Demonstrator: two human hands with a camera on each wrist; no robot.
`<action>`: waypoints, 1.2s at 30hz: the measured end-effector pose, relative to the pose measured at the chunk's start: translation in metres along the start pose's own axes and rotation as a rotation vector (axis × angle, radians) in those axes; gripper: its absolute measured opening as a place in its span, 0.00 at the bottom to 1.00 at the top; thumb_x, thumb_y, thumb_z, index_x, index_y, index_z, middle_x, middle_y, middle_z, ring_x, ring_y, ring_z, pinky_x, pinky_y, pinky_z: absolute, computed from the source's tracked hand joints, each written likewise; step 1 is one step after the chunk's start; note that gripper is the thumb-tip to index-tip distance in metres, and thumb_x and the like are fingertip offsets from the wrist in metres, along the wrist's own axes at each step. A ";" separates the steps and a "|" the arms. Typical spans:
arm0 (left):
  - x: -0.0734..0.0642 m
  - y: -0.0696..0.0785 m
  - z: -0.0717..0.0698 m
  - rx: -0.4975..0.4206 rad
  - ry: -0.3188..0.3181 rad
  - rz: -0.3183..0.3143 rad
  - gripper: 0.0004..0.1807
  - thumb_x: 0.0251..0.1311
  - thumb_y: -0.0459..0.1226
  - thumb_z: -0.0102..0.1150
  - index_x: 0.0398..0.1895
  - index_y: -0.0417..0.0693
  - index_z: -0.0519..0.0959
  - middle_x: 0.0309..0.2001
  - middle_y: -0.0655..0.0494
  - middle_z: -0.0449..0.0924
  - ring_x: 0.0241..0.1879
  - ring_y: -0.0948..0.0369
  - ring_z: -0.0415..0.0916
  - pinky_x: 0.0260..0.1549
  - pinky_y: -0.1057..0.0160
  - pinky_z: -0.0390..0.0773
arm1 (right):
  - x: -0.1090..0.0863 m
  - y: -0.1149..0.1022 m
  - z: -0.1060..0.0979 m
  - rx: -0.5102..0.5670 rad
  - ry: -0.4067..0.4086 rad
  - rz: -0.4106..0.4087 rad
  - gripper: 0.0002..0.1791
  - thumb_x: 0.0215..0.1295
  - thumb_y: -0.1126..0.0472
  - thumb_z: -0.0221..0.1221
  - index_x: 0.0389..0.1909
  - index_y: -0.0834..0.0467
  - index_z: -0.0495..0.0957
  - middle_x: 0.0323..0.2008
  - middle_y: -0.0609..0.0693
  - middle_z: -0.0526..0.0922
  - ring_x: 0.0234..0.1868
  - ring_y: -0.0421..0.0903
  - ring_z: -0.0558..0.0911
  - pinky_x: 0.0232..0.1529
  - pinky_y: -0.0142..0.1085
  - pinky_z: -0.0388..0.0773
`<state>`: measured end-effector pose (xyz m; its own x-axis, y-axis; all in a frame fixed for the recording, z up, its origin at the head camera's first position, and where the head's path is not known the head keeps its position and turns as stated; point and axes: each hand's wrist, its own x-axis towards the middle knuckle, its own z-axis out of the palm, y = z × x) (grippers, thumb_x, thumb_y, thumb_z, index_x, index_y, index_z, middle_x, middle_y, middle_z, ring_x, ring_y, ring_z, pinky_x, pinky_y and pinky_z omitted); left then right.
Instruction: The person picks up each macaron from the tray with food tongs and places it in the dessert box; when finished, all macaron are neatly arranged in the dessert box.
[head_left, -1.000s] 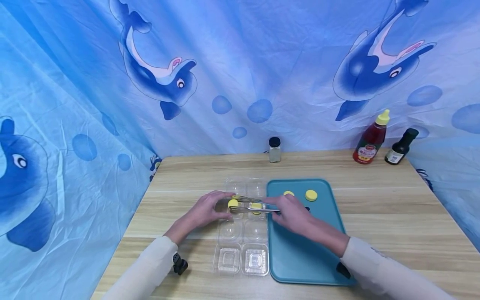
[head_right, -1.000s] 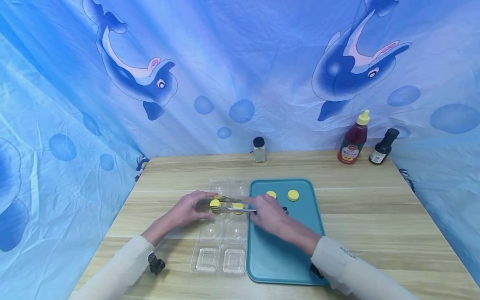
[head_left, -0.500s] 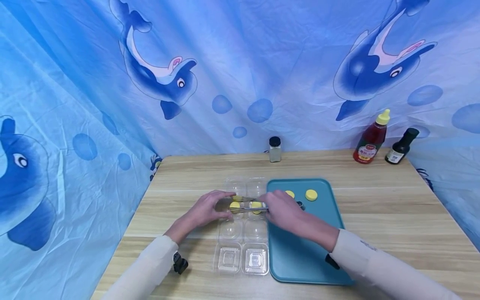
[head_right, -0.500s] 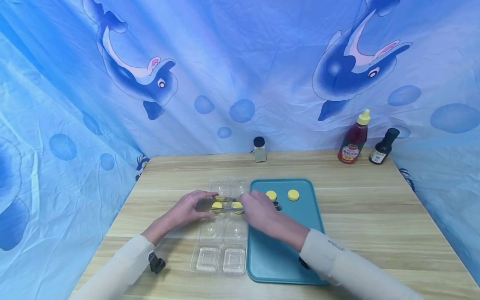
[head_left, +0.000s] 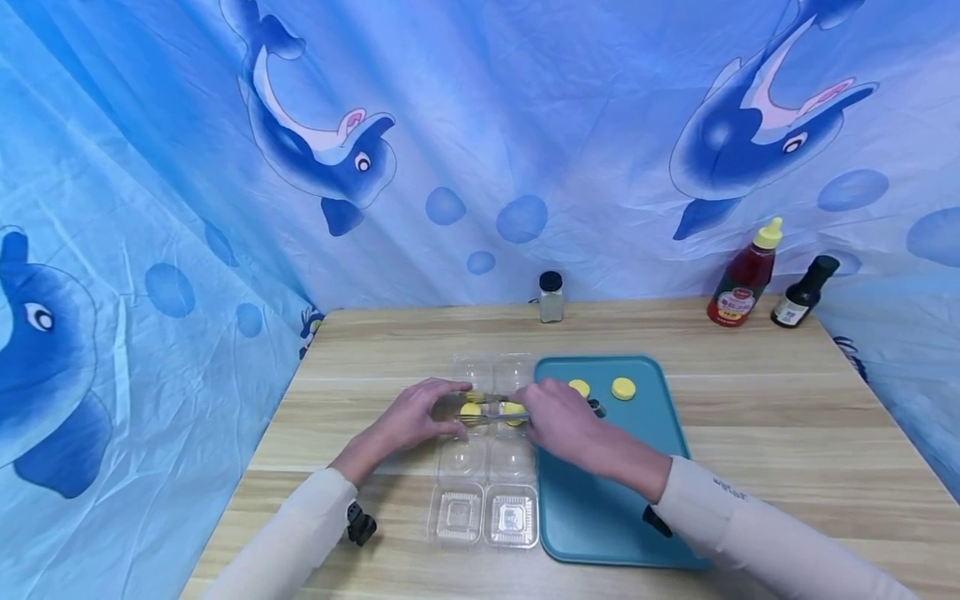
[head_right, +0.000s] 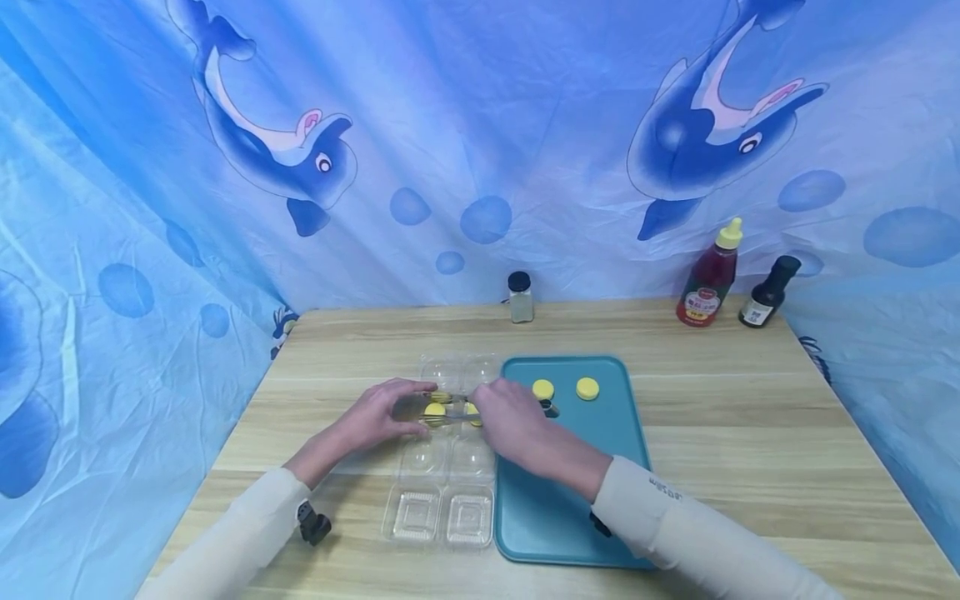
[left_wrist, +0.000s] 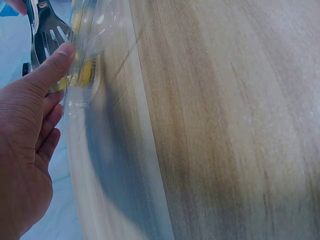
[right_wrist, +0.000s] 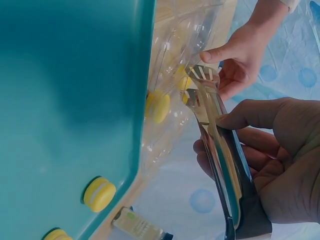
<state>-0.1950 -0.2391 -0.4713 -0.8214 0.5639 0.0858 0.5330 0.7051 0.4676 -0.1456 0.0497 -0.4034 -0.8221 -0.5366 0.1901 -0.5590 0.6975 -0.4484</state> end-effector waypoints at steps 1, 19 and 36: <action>0.000 0.000 0.000 -0.001 0.000 0.001 0.45 0.49 0.50 0.83 0.73 0.51 0.76 0.69 0.55 0.79 0.69 0.52 0.75 0.72 0.46 0.71 | 0.000 0.000 0.000 0.003 -0.001 -0.004 0.24 0.48 0.83 0.62 0.44 0.62 0.91 0.33 0.57 0.90 0.21 0.43 0.75 0.14 0.32 0.70; 0.000 -0.001 0.001 -0.012 0.002 -0.014 0.44 0.50 0.49 0.83 0.72 0.51 0.77 0.69 0.54 0.79 0.69 0.52 0.75 0.73 0.46 0.71 | -0.017 0.032 -0.040 0.202 -0.119 0.064 0.31 0.57 0.76 0.68 0.65 0.61 0.83 0.61 0.59 0.85 0.13 0.36 0.60 0.16 0.28 0.59; -0.001 -0.001 0.002 -0.034 0.012 -0.004 0.45 0.49 0.50 0.83 0.72 0.52 0.77 0.69 0.56 0.79 0.69 0.51 0.74 0.72 0.45 0.71 | -0.072 0.096 -0.078 0.168 0.010 0.246 0.31 0.61 0.71 0.71 0.67 0.62 0.81 0.60 0.69 0.83 0.26 0.45 0.75 0.19 0.33 0.70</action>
<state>-0.1944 -0.2399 -0.4737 -0.8257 0.5561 0.0945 0.5230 0.6921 0.4975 -0.1486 0.1925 -0.3921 -0.9321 -0.3560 0.0660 -0.3179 0.7173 -0.6200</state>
